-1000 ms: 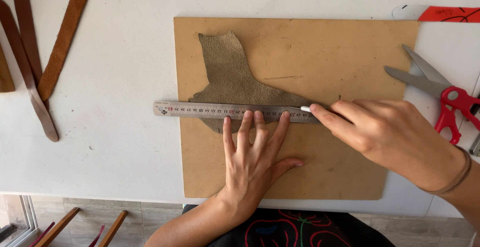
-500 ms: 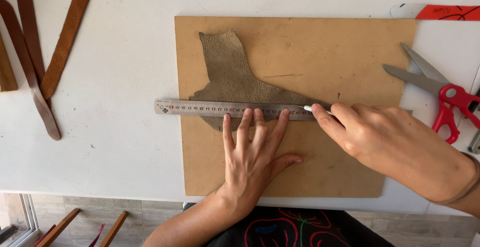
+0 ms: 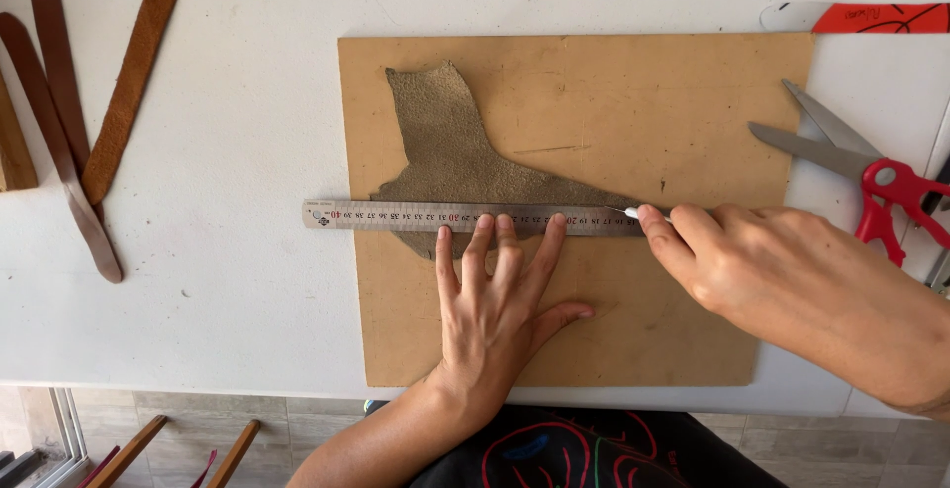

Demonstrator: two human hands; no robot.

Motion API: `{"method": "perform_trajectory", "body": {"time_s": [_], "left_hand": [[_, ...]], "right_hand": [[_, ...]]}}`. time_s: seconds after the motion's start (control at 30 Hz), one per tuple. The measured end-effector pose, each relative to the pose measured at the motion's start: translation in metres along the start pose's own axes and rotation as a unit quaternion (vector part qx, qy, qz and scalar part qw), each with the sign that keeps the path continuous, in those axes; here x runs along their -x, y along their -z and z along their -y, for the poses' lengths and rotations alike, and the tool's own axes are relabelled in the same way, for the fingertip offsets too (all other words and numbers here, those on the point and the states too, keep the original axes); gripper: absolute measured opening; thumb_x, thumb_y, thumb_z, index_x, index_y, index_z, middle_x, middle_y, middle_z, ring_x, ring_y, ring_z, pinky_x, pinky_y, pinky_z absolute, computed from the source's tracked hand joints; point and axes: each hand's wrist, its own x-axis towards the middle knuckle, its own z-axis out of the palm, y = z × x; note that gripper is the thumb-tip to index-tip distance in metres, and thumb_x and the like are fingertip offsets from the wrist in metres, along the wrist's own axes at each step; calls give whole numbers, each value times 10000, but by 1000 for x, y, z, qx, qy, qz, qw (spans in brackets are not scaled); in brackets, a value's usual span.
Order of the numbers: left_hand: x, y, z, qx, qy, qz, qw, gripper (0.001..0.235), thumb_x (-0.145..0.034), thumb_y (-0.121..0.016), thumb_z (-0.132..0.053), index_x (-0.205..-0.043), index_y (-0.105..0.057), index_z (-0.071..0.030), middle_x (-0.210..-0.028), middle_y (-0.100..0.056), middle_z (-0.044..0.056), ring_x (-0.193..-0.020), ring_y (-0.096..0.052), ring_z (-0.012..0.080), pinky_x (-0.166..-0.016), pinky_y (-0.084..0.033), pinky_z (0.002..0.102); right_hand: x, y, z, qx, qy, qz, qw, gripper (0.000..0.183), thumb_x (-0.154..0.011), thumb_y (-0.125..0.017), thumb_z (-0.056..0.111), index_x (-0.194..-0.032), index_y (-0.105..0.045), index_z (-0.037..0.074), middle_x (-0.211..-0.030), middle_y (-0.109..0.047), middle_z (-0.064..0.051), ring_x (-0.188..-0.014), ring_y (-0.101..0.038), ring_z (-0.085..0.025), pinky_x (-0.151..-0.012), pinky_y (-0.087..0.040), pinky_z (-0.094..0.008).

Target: The person is sorting through leather scraps, using a ruler and a white pen to mark cutting lines, and then cutting the leather with scissors.

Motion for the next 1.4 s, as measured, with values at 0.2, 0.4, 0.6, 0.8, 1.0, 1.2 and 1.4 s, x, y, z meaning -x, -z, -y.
{"method": "perform_trajectory", "body": {"time_s": [0.2, 0.4, 0.6, 0.8, 1.0, 1.2, 1.4], "left_hand": [[-1, 1, 1, -7, -4, -2, 1000, 958, -823, -556, -954, -1510, -522, -287, -1277, -616, 118, -1220, -625, 300, -1126, -445, 604], [-1, 0, 1, -8, -3, -7, 1000, 956, -821, -555, -959, -1508, -524, -294, -1272, -619, 111, -1215, -627, 294, -1121, -453, 594], [0, -1, 0, 0, 0, -5, 1000, 947, -822, -553, -944, -1509, -524, -292, -1275, -622, 110, -1222, -625, 295, -1129, -438, 595], [2, -4, 2, 11, 12, -20, 1000, 966, -808, -539, -949, -1507, -524, -282, -1286, -608, 117, -1216, -620, 304, -1120, -435, 614], [1, 7, 13, 33, -11, -9, 999, 1082, -760, -578, -972, -1551, -476, -240, -1292, -616, 95, -1268, -600, 245, -1135, -385, 691], [5, 7, 27, 90, -29, -3, 996, 982, -848, -548, -841, -1436, -575, -55, -1350, -612, 77, -1306, -579, 210, -1139, -325, 711], [10, -1, 32, 49, -57, 13, 997, 1002, -707, -665, -860, -1432, -616, -170, -1407, -590, 27, -1333, -541, 202, -1157, -303, 730]], "right_hand": [[7, -7, -1, 12, -4, 8, 1000, 790, -763, -688, -193, -1482, -514, 87, -882, -555, 71, -509, -605, -17, -376, -544, -247], [18, -22, -1, 13, -9, 3, 1000, 829, -748, -656, -174, -1508, -504, 120, -849, -491, 85, -537, -560, -15, -351, -481, -253], [31, -41, 0, -1, -27, 14, 1000, 833, -769, -690, -146, -1523, -465, 127, -820, -456, 82, -536, -544, -32, -359, -466, -272], [41, -42, -8, -35, -122, -49, 991, 800, -728, -680, -52, -1455, -561, 261, -885, -517, 69, -538, -609, -148, -376, -384, -334], [9, 28, -22, -249, -138, -235, 929, 351, -1032, -628, 112, -1380, -678, 99, -952, -660, 85, -538, -540, -144, -497, -431, -311], [-52, 56, -5, -215, -91, -305, 923, 164, -1000, -738, 93, -1164, -741, 89, -978, -760, 11, -823, -723, -136, -662, -582, -308], [-114, 67, 28, -222, -70, -348, 908, 80, -1015, -695, 142, -1082, -738, 131, -1054, -667, 51, -598, -629, -148, -409, -459, -290]]}}
